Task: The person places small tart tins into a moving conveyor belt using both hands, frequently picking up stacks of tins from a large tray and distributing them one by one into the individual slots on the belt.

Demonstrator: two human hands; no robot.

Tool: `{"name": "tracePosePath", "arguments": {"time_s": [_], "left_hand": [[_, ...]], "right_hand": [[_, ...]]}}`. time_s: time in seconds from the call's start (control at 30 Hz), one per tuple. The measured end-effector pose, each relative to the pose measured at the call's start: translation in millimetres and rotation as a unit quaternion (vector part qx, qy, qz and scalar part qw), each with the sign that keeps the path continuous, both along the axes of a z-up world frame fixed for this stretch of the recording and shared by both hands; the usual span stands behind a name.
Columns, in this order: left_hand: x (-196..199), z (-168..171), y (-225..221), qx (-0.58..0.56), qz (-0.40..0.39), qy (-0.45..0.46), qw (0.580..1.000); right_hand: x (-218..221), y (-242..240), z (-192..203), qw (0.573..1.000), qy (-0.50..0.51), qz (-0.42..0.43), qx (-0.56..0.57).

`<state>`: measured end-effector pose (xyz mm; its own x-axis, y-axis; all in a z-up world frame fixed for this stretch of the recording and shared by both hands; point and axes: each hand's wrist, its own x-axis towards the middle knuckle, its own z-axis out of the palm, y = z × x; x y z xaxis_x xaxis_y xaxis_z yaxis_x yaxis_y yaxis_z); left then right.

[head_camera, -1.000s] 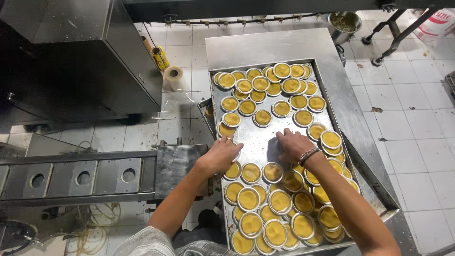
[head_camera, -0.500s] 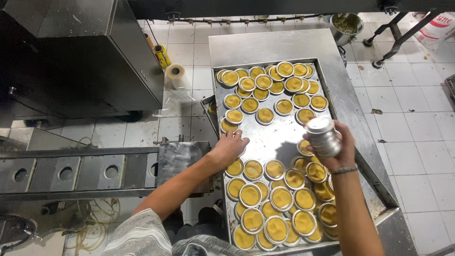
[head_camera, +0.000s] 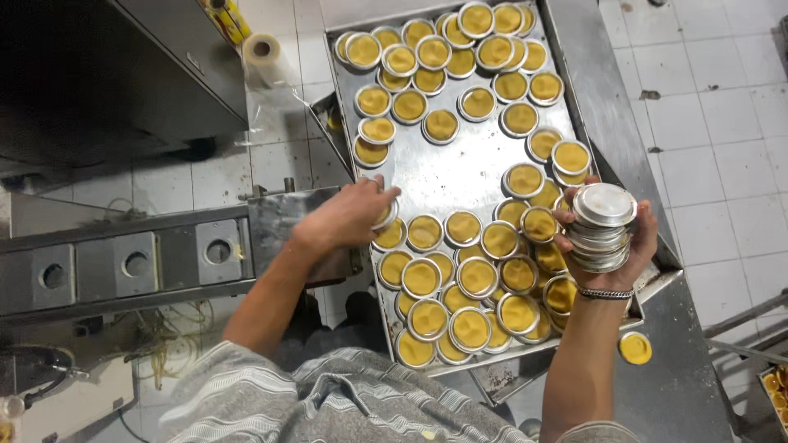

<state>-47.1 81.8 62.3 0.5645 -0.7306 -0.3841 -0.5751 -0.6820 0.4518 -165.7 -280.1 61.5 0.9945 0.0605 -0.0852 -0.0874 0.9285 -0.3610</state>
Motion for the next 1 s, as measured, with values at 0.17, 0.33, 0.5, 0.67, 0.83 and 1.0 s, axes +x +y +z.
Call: {"name": "tracePosePath", "arguments": {"time_s": [0.17, 0.33, 0.5, 0.67, 0.83, 1.0], "left_hand": [[-26.0, -44.9, -18.5, 0.073, -0.076, -0.091, 0.99], [-37.3, -46.5, -35.8, 0.122, -0.096, -0.071, 0.985], [-34.7, -58.2, -39.8, 0.131, -0.096, -0.126, 0.979], [-13.1, -13.1, -35.8, 0.058, -0.071, -0.079, 0.993], [-24.3, 15.1, -71.7, 0.029, -0.072, -0.006, 0.997], [-35.5, -2.3, -97.2, 0.072, -0.093, -0.04, 0.992]], "right_hand": [[-9.9, 0.2, -11.9, 1.0, -0.004, -0.004, 0.007], [-5.2, 1.1, -12.3, 0.999, 0.001, -0.033, -0.03], [1.3, -4.2, -16.2, 0.999, -0.02, -0.032, -0.012], [-0.3, -5.4, -15.6, 0.999, -0.031, -0.028, -0.011], [1.4, -7.3, -17.6, 0.998, -0.029, -0.044, -0.027], [-0.9, -6.2, -13.4, 0.999, -0.039, -0.034, -0.015]]}}
